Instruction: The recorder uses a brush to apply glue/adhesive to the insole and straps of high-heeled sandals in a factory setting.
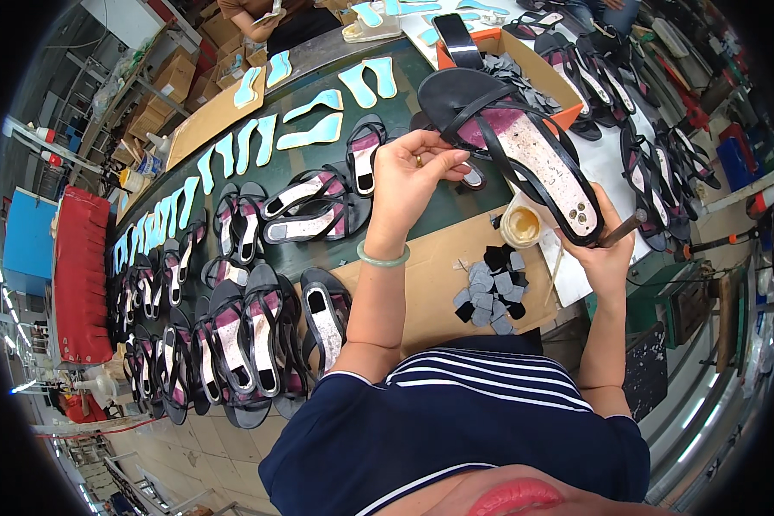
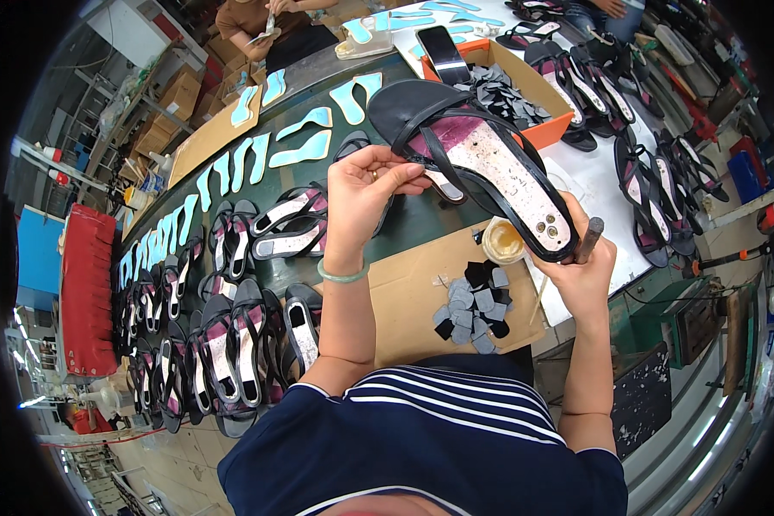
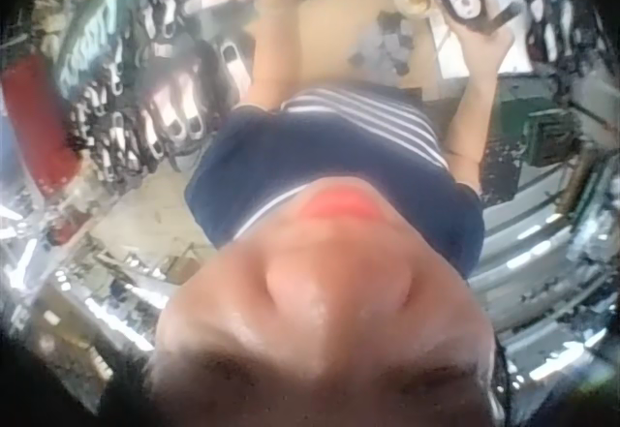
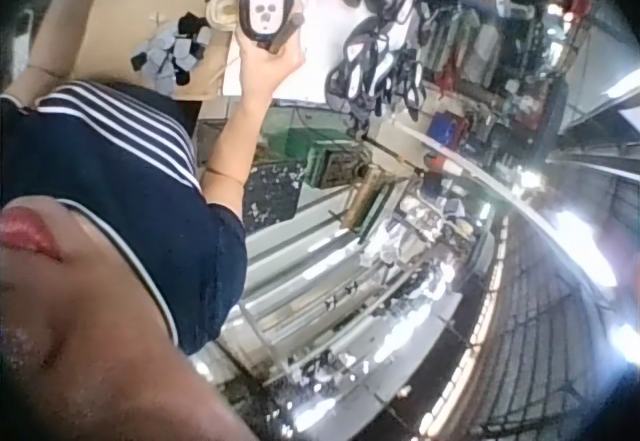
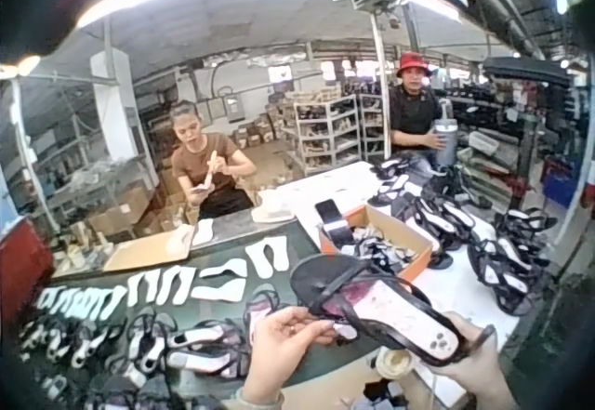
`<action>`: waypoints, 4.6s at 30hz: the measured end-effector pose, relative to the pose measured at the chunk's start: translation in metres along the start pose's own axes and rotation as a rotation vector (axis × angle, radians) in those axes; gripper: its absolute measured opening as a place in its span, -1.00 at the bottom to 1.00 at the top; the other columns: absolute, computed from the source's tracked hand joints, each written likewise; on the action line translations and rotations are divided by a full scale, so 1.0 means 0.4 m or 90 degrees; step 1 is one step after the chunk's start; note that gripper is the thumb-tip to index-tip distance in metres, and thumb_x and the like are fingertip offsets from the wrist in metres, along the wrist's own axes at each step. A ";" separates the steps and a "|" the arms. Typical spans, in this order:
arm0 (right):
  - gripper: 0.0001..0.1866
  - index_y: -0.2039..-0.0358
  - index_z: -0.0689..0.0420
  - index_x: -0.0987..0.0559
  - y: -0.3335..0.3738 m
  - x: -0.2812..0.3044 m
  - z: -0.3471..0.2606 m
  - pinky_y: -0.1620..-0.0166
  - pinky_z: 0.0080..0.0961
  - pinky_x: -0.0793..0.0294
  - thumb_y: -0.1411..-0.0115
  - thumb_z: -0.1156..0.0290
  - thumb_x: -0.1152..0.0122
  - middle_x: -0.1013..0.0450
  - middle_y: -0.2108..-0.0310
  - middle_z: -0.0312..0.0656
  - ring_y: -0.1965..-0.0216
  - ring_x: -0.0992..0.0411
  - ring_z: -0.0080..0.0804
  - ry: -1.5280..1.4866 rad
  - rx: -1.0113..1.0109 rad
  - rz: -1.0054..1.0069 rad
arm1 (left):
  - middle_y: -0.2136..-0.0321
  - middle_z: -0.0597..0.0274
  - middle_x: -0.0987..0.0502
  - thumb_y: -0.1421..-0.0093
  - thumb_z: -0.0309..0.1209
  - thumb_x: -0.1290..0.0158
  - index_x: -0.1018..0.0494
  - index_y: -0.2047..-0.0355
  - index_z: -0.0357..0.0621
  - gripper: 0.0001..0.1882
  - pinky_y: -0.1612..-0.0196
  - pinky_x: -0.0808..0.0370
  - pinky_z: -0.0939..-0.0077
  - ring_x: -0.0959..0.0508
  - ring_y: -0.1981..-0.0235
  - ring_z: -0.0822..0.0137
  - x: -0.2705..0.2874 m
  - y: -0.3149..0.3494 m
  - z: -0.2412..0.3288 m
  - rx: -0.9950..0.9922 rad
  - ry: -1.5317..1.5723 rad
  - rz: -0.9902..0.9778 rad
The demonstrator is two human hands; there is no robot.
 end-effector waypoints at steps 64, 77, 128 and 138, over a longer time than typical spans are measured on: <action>-0.34 -0.10 0.22 -0.45 -0.014 -0.110 0.042 0.59 -0.87 -0.10 0.07 0.49 -0.45 -0.53 0.08 -0.24 0.64 -0.09 -0.91 -0.121 -0.110 -0.062 | 0.26 0.07 -0.51 -0.20 0.38 0.53 -0.24 -0.03 -0.19 -0.13 0.34 -0.60 0.22 -0.60 0.39 0.08 -0.158 -0.017 -0.195 0.054 0.516 -0.047; -0.42 0.04 0.37 -0.42 -0.007 0.152 0.145 0.25 -0.53 -0.40 -0.40 0.07 0.37 -0.43 0.07 0.14 0.34 -0.39 -0.44 -0.532 -0.098 0.206 | 0.33 0.04 -0.51 -0.15 0.43 0.56 -0.20 -0.03 -0.09 -0.13 0.39 -0.60 0.18 -0.59 0.45 0.03 -0.061 -0.067 -0.236 0.030 0.501 -0.004; -0.88 0.30 0.39 -0.52 0.005 -0.025 0.102 0.35 -0.60 -0.52 -0.14 0.62 -0.17 -0.52 0.44 -0.14 0.44 -0.58 -0.36 -0.281 -0.238 -0.037 | 0.11 -0.23 -0.47 -0.20 0.37 0.46 -0.25 -0.11 -0.19 -0.12 0.49 -0.63 0.28 -0.60 0.41 0.09 -0.175 0.069 -0.184 0.164 0.531 -0.132; -0.78 0.21 0.39 -0.57 0.013 -0.035 0.053 0.28 -0.62 -0.52 -0.14 0.55 -0.26 -0.57 0.44 -0.11 0.41 -0.57 -0.45 -0.351 -0.256 -0.012 | 0.21 -0.12 -0.50 -0.18 0.41 0.56 -0.29 -0.05 -0.32 -0.02 0.34 -0.63 0.33 -0.59 0.29 0.15 -0.304 0.083 -0.178 0.205 0.505 -0.201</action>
Point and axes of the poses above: each hand's wrist, its own y-axis away from the middle knuckle, its own x-axis out of the back of the hand, z = x × y, the point moved 10 cm from there along -y, towards the middle knuckle
